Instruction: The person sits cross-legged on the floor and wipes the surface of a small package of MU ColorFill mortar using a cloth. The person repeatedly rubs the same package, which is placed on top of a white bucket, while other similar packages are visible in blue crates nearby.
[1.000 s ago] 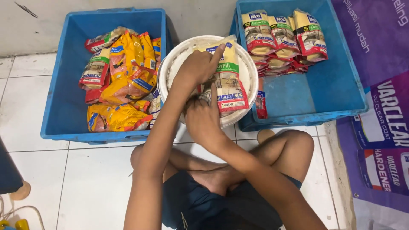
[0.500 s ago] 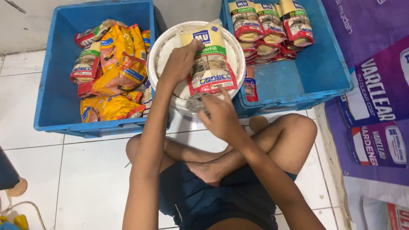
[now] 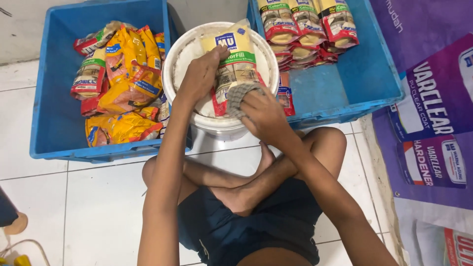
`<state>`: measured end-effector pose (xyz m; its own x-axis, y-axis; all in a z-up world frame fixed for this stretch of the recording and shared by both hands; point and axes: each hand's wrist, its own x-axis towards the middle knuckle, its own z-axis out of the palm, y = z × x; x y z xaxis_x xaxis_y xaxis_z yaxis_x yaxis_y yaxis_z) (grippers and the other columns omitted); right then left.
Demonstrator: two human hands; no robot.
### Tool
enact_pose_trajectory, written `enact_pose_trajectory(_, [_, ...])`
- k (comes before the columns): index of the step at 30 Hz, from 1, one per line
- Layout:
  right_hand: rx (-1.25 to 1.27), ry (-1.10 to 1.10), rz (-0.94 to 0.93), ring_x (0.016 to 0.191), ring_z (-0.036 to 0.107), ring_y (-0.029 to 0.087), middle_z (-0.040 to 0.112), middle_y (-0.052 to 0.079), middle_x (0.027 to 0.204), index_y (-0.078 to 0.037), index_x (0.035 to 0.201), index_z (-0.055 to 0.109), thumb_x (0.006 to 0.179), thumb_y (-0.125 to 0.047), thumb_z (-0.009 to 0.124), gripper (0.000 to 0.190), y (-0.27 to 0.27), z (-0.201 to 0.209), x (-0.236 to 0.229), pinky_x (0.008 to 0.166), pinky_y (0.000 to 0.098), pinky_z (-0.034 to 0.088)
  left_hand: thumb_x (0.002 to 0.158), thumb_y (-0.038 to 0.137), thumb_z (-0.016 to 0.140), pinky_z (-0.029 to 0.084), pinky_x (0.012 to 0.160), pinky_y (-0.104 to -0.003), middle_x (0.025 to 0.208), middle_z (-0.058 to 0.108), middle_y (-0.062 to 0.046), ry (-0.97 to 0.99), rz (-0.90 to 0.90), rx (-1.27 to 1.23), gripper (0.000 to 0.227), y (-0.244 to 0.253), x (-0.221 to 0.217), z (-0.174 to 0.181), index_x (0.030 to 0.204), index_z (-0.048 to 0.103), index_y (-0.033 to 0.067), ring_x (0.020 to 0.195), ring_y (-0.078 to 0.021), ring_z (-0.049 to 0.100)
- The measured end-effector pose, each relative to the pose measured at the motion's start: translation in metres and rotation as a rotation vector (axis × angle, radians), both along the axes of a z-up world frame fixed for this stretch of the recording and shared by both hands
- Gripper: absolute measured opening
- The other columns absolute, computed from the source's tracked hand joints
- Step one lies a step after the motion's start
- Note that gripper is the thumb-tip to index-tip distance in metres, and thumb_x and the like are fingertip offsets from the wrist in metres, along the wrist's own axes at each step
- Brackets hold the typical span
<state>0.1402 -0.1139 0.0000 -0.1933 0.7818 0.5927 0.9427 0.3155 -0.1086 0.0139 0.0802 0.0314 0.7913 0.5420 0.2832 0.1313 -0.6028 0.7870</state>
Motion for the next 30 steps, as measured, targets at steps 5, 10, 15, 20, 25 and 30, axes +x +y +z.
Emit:
enact_pose_trajectory(5, [-0.023,0.077,0.193,0.107,0.061,0.029,0.068,0.011,0.106,-0.001,0.105,0.068,0.095,-0.011,0.065,0.015,0.023,0.008,-0.032,0.114,0.0530,0.038,0.106,0.054,0.017,0.033,0.118,-0.044,0.148,0.054,-0.022,0.004,-0.051,0.008,0.078,0.005,-0.001,0.002,0.135,0.064,-0.0010,0.141,-0.0370,0.048])
enact_pose_trajectory(10, [-0.054,0.087,0.209,0.102,0.060,0.029,0.067,0.011,0.098,0.000,0.099,0.067,0.092,-0.012,0.064,0.015,0.025,0.016,-0.037,0.112,0.0515,0.041,0.110,0.045,0.023,0.032,0.120,-0.045,0.147,0.055,-0.024,-0.062,-0.083,0.066,0.067,0.008,-0.003,-0.012,0.137,0.062,-0.0019,0.143,-0.0371,0.047])
enact_pose_trajectory(15, [-0.030,0.108,0.062,0.116,0.064,0.028,0.070,0.011,0.100,-0.005,0.093,0.070,0.093,-0.021,0.066,0.017,0.010,-0.018,-0.005,0.123,0.0525,0.035,0.112,0.034,0.024,0.034,0.120,-0.051,0.145,0.060,-0.018,-0.060,-0.075,0.148,0.055,0.021,0.000,-0.029,0.139,0.066,0.0102,0.141,-0.0382,0.047])
enact_pose_trajectory(20, [-0.066,0.165,0.013,0.117,0.065,0.029,0.070,0.012,0.101,-0.002,0.089,0.069,0.091,-0.021,0.068,0.019,0.014,-0.040,0.020,0.123,0.0513,0.035,0.111,0.036,0.019,0.032,0.121,-0.052,0.146,0.058,-0.018,-0.058,-0.071,0.143,0.060,0.018,-0.002,-0.021,0.141,0.064,0.0084,0.141,-0.0386,0.047])
enact_pose_trajectory(25, [-0.084,0.239,-0.001,0.120,0.065,0.030,0.072,0.013,0.107,-0.005,0.093,0.072,0.090,-0.019,0.073,0.015,0.034,-0.030,0.028,0.122,0.0506,0.037,0.111,0.036,0.019,0.031,0.123,-0.051,0.149,0.057,-0.015,-0.040,-0.063,0.128,0.060,0.016,-0.004,-0.023,0.143,0.062,0.0093,0.143,-0.0366,0.046])
enact_pose_trajectory(30, [-0.075,0.316,0.116,0.106,0.068,0.040,0.067,0.017,0.092,-0.003,0.085,0.066,0.095,-0.013,0.065,0.015,0.058,0.012,0.054,0.105,0.0555,0.049,0.110,0.034,0.020,0.029,0.124,-0.049,0.150,0.057,-0.011,-0.056,-0.089,0.108,0.057,0.021,-0.005,-0.031,0.143,0.063,0.0147,0.144,-0.0334,0.045])
